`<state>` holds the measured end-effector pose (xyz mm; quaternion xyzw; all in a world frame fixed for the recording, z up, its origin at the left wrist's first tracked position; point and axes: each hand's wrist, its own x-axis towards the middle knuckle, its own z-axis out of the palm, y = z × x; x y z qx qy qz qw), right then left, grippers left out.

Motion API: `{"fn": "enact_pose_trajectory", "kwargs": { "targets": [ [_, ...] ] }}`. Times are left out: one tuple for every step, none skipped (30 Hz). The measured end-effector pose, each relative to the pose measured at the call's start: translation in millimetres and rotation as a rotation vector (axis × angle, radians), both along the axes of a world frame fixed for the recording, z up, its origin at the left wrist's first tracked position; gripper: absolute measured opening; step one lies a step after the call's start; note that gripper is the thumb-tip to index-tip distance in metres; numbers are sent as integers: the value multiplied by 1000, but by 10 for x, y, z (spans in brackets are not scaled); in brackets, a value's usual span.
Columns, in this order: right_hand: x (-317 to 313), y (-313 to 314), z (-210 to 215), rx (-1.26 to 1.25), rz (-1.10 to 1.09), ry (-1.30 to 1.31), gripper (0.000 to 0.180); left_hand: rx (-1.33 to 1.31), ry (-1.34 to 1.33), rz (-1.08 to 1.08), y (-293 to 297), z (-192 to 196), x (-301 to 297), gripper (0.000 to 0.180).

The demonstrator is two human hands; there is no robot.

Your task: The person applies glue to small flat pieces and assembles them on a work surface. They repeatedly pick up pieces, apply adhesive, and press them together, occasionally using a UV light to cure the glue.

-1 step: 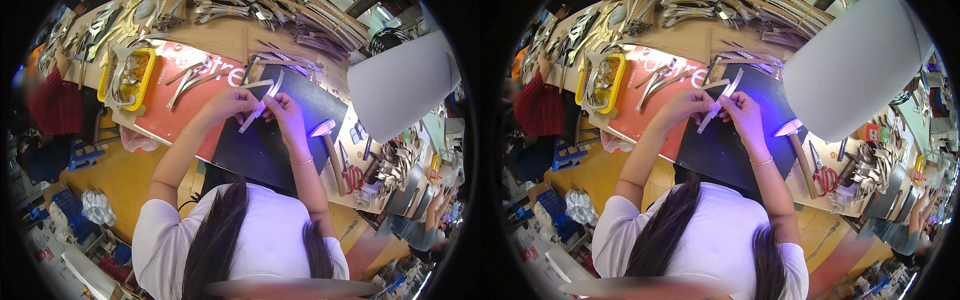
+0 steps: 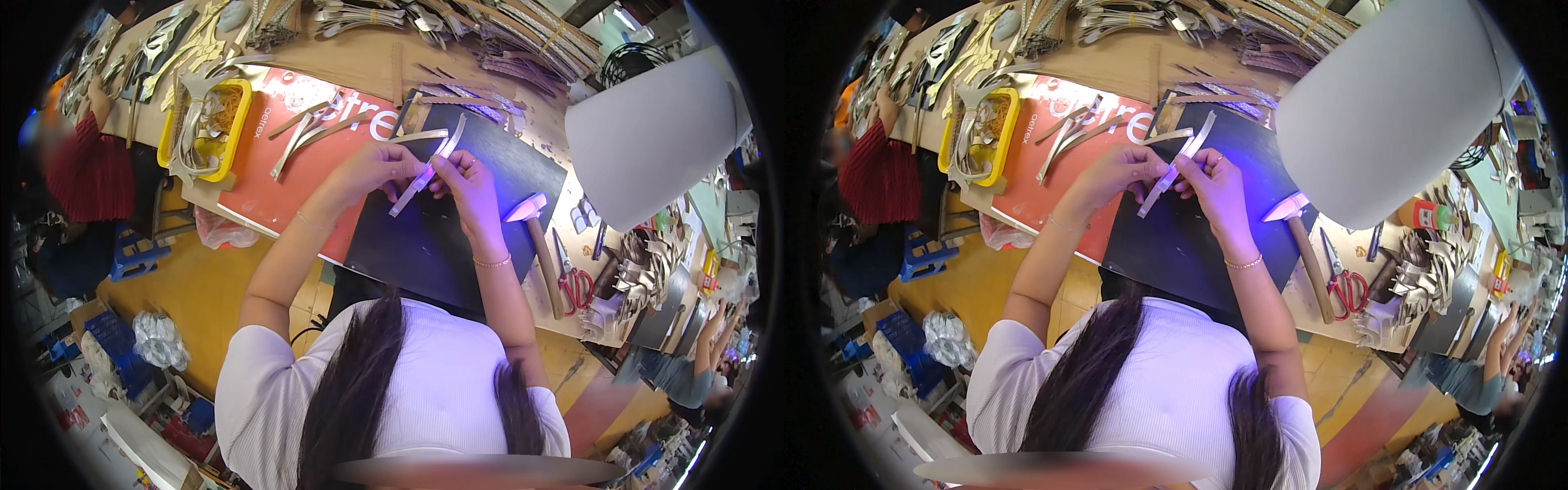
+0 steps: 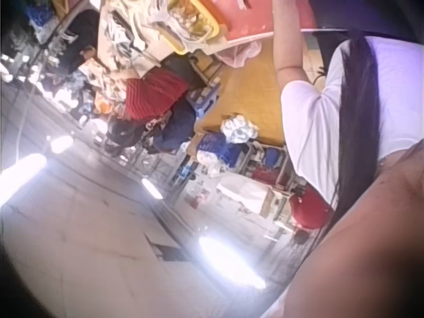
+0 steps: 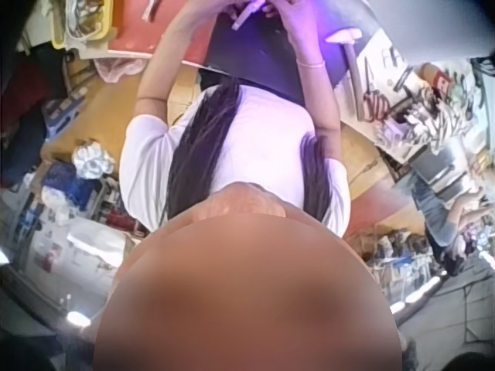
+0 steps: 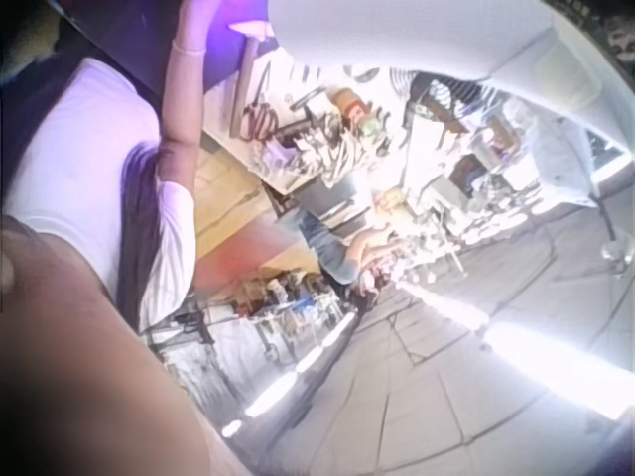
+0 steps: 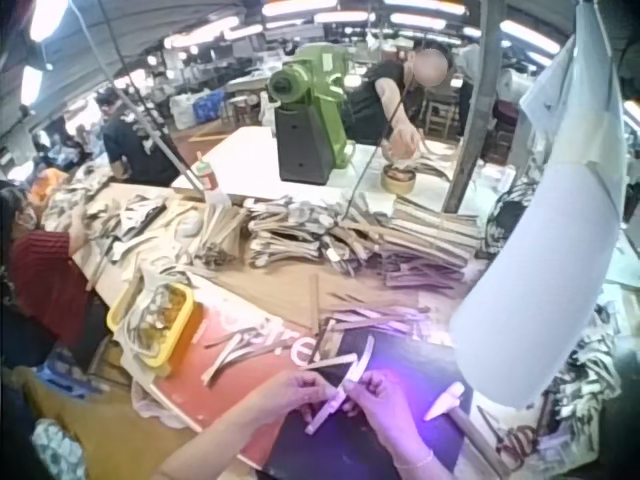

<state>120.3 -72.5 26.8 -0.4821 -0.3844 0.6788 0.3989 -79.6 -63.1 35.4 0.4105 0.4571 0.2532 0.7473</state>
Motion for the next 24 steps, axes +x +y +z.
{"fn": "enact_pose_trajectory", "kwargs": {
  "targets": [
    [21,-4,-3,-5,-18,-3,23,-26,14,3,6,1,19,23],
    [30,49,-21,6,-36,-3,23,-12,9,13,54,-4,30,24],
    [43,49,-30,5,-38,-11,23,-16,18,27,47,-3,41,26],
    [52,52,-40,3,-38,-19,23,-12,14,43,42,-3,50,27],
    [58,56,-52,2,-36,-26,23,13,55,78,40,-5,54,27],
    [64,53,-64,-5,-38,-30,22,47,82,115,42,-6,47,26],
    [70,50,-75,-9,-39,-35,22,80,112,152,53,-9,37,25],
    [78,46,-85,-4,-40,-34,22,179,211,180,73,-16,24,25],
    [85,38,-96,-18,-38,-50,22,278,311,207,105,-27,7,24],
    [91,30,-105,-21,-37,-61,21,387,393,245,153,-42,-5,23],
    [101,33,-114,-19,-39,-75,21,520,483,207,199,-62,-10,23],
    [106,38,-123,-11,-37,-81,21,658,555,181,233,-85,-7,23],
    [111,30,-132,-6,-36,-89,20,799,629,157,269,-111,4,24],
    [120,22,-139,-14,-32,-110,20,823,588,120,313,-137,23,24],
    [140,19,-142,-14,-9,-137,20,851,549,83,350,-158,45,25],
    [148,11,-147,-2,-7,-126,20,875,511,46,379,-171,59,26],
    [154,5,-153,0,-10,-126,20,773,530,-42,411,-173,64,22],
    [158,4,-159,3,-11,-127,20,772,533,-70,429,-167,70,21],
    [165,3,-164,3,-12,-131,20,742,552,-109,439,-156,75,20],
    [174,1,-169,0,-13,-136,20,710,571,-151,442,-141,78,18],
    [184,0,-174,-4,-16,-141,20,639,515,-131,442,-127,80,16],
    [197,-1,-178,-3,-21,-137,21,612,519,-100,429,-115,70,16],
    [213,-4,-182,-5,-27,-134,21,588,514,-64,408,-108,51,15],
    [229,-10,-186,-14,-31,-136,21,560,502,-32,385,-110,24,15]
  ]
}}
